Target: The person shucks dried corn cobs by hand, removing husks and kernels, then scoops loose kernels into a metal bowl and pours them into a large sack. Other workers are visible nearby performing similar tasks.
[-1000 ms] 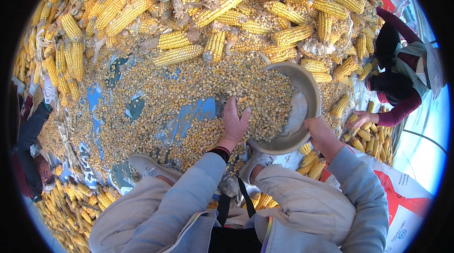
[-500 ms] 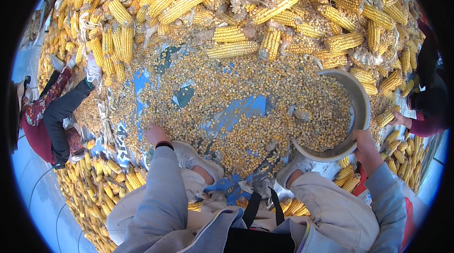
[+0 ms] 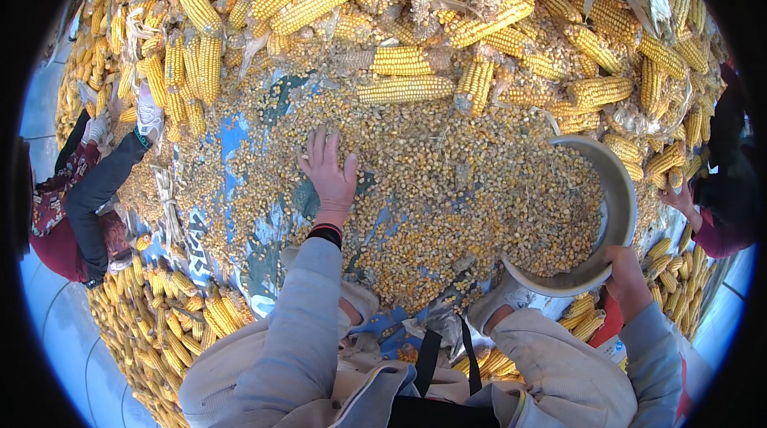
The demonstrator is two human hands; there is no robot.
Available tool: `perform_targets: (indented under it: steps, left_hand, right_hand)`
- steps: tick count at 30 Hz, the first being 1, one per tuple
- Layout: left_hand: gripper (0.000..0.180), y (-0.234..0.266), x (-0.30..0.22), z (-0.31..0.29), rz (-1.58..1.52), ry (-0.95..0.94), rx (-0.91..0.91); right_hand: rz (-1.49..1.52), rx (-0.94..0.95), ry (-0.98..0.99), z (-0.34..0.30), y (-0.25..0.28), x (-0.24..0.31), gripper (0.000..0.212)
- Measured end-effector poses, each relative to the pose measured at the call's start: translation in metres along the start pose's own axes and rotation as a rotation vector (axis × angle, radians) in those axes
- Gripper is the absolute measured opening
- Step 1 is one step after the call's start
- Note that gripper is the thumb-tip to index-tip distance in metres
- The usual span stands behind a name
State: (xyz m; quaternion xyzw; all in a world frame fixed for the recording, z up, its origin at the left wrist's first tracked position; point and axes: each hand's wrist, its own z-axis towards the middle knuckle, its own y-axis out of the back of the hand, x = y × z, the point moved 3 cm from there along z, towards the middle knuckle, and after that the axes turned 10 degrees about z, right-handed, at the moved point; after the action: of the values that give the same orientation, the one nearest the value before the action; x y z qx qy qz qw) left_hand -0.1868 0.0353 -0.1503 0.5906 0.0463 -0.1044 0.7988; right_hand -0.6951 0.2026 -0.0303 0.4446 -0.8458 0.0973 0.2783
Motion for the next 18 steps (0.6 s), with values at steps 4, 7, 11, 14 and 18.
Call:
perform_targets:
  steps: [4, 7, 11, 14, 18]
  left_hand:
    - [0.058, 0.004, 0.150, -0.002, 0.238, 0.875, -0.193]
    - [0.059, -0.025, 0.177, -0.014, 0.409, 0.670, 0.077]
    - [0.055, -0.040, 0.108, -0.009, -0.194, 0.316, -0.134]
    - [0.051, -0.037, 0.032, 0.008, -0.352, 0.018, 0.080]
    - [0.049, -0.020, 0.020, 0.052, -0.329, -0.075, 0.008]
  right_hand:
    - [0.005, -0.037, 0.029, -0.003, 0.000, 0.001, 0.016]
    - [0.074, -0.055, 0.043, -0.004, -0.003, 0.002, 0.020]
    - [0.053, -0.003, 0.001, -0.003, -0.006, 0.001, 0.019]
    - [0.050, 0.052, 0.017, -0.001, -0.001, 0.001, 0.018]
    - [0.033, 0.023, -0.001, 0.002, 0.008, -0.004, 0.017]
